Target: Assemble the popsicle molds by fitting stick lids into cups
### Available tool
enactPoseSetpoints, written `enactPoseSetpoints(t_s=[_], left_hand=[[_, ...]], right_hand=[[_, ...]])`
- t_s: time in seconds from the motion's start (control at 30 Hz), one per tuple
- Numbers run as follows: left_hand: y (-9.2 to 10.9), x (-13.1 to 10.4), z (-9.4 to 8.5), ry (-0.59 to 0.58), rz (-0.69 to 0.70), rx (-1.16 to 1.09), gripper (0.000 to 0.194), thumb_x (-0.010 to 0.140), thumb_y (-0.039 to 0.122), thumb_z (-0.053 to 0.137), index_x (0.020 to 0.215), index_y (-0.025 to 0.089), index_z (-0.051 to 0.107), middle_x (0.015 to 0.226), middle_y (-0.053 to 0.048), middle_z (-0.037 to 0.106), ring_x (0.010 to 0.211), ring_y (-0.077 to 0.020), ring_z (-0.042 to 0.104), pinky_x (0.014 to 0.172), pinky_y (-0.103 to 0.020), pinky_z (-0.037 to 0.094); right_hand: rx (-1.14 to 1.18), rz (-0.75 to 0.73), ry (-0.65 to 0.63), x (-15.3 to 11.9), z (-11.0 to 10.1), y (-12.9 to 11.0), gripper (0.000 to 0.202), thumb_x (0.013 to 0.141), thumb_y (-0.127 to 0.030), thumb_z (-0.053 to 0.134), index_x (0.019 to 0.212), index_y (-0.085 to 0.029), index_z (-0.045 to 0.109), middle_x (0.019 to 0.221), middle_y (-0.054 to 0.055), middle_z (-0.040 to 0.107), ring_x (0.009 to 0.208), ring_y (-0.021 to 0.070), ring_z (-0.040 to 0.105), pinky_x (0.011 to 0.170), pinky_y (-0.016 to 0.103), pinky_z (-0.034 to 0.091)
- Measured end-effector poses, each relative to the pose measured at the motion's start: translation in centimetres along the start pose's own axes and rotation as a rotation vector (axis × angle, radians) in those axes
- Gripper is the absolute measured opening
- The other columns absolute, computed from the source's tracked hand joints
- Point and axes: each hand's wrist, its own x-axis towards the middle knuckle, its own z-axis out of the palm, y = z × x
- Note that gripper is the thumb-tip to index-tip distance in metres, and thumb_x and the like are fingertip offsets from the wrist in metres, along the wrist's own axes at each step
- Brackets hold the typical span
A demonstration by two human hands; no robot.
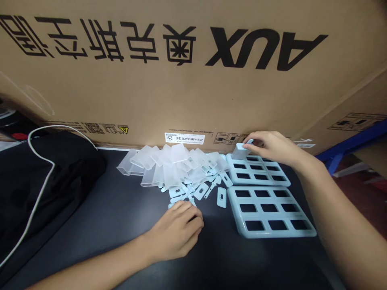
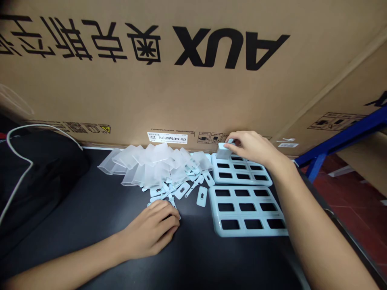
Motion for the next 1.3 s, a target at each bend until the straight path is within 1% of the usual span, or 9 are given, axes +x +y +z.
enactPoseSetpoints(t_s=[0.1, 0.27, 0.4, 0.53, 0.63, 0.73, 0.9, 1.03, 1.3], left_hand=[[0.0, 0.0, 0.0, 0.0, -0.001, 0.002, 0.009, 0.096, 0.016, 0.047, 0.097, 0.018, 0.056, 0.101, -0.004, 0.062, 0.088, -0.0188, 0.053, 0.08, -0.036, 0.04], [0.0, 0.1, 0.0, -0.006, -0.005, 0.005, 0.01, 0.097, 0.017, 0.046, 0.097, 0.018, 0.056, 0.101, -0.004, 0.062, 0.089, -0.0192, 0.054, 0.08, -0.036, 0.041], [0.1, 0.2, -0.1, -0.01, -0.003, 0.016, 0.01, 0.097, 0.017, 0.046, 0.097, 0.018, 0.056, 0.101, -0.005, 0.062, 0.089, -0.0194, 0.054, 0.08, -0.036, 0.041], [0.1, 0.1, -0.1, -0.004, -0.002, 0.022, 0.01, 0.096, 0.016, 0.046, 0.098, 0.018, 0.056, 0.101, -0.004, 0.062, 0.089, -0.0191, 0.054, 0.08, -0.036, 0.041], [0.1, 0.0, 0.0, -0.009, 0.001, 0.025, 0.01, 0.096, 0.016, 0.047, 0.099, 0.017, 0.056, 0.102, -0.005, 0.062, 0.09, -0.0193, 0.055, 0.08, -0.036, 0.041], [0.0, -0.1, 0.2, -0.017, 0.003, 0.022, 0.01, 0.096, 0.016, 0.047, 0.1, 0.018, 0.056, 0.103, -0.005, 0.062, 0.092, -0.0195, 0.055, 0.082, -0.036, 0.042], [0.1, 0.0, 0.3, -0.018, 0.003, 0.04, 0.011, 0.096, 0.016, 0.047, 0.101, 0.017, 0.056, 0.103, -0.005, 0.061, 0.093, -0.02, 0.055, 0.082, -0.037, 0.041], [0.2, 0.0, 0.3, -0.015, 0.007, 0.052, 0.01, 0.096, 0.017, 0.046, 0.1, 0.017, 0.055, 0.102, -0.005, 0.061, 0.091, -0.0199, 0.055, 0.082, -0.036, 0.041], [0.2, 0.0, 0.2, -0.021, 0.009, 0.061, 0.009, 0.095, 0.016, 0.048, 0.099, 0.017, 0.055, 0.103, -0.005, 0.061, 0.091, -0.02, 0.054, 0.082, -0.036, 0.041]], right_hand=[[0.009, 0.027, -0.055, 0.0, 0.2, 0.0, 0.035, 0.092, -0.054, 0.05, 0.095, -0.025, 0.07, 0.086, 0.004, 0.073, 0.075, 0.0205, 0.065, 0.069, 0.035, 0.047], [0.065, 0.086, -0.07, -0.2, 0.9, 0.2, 0.034, 0.09, -0.053, 0.054, 0.091, -0.023, 0.071, 0.08, 0.004, 0.073, 0.07, 0.0204, 0.065, 0.068, 0.035, 0.046], [0.069, 0.087, -0.05, -0.2, 1.3, 0.5, 0.032, 0.09, -0.051, 0.055, 0.088, -0.023, 0.07, 0.082, 0.005, 0.074, 0.073, 0.0213, 0.066, 0.07, 0.035, 0.047], [0.005, 0.096, -0.077, -0.5, 1.1, 0.5, 0.036, 0.092, -0.054, 0.051, 0.094, -0.025, 0.071, 0.085, 0.005, 0.074, 0.075, 0.0222, 0.066, 0.069, 0.035, 0.045], [-0.111, 0.098, 0.043, -1.3, 1.0, -0.1, 0.039, 0.092, -0.057, 0.049, 0.102, -0.025, 0.07, 0.098, 0.007, 0.073, 0.088, 0.0258, 0.066, 0.068, 0.035, 0.044], [-0.138, 0.093, 0.199, -1.9, 1.3, -0.9, 0.037, 0.094, -0.052, 0.048, 0.1, -0.023, 0.069, 0.099, 0.009, 0.071, 0.089, 0.0255, 0.065, 0.072, 0.036, 0.046], [-0.058, 0.065, 0.168, -1.5, 2.4, -1.4, 0.033, 0.091, -0.05, 0.052, 0.088, -0.022, 0.07, 0.089, 0.007, 0.069, 0.078, 0.0219, 0.064, 0.073, 0.036, 0.047], [0.05, 0.103, 0.202, -0.8, 3.1, -1.2, 0.034, 0.087, -0.053, 0.056, 0.081, -0.023, 0.072, 0.086, 0.007, 0.069, 0.074, 0.0211, 0.063, 0.071, 0.036, 0.046], [0.084, 0.172, 0.229, -0.4, 3.5, -1.4, 0.034, 0.084, -0.053, 0.06, 0.077, -0.023, 0.071, 0.087, 0.006, 0.069, 0.073, 0.0207, 0.063, 0.073, 0.036, 0.046]])
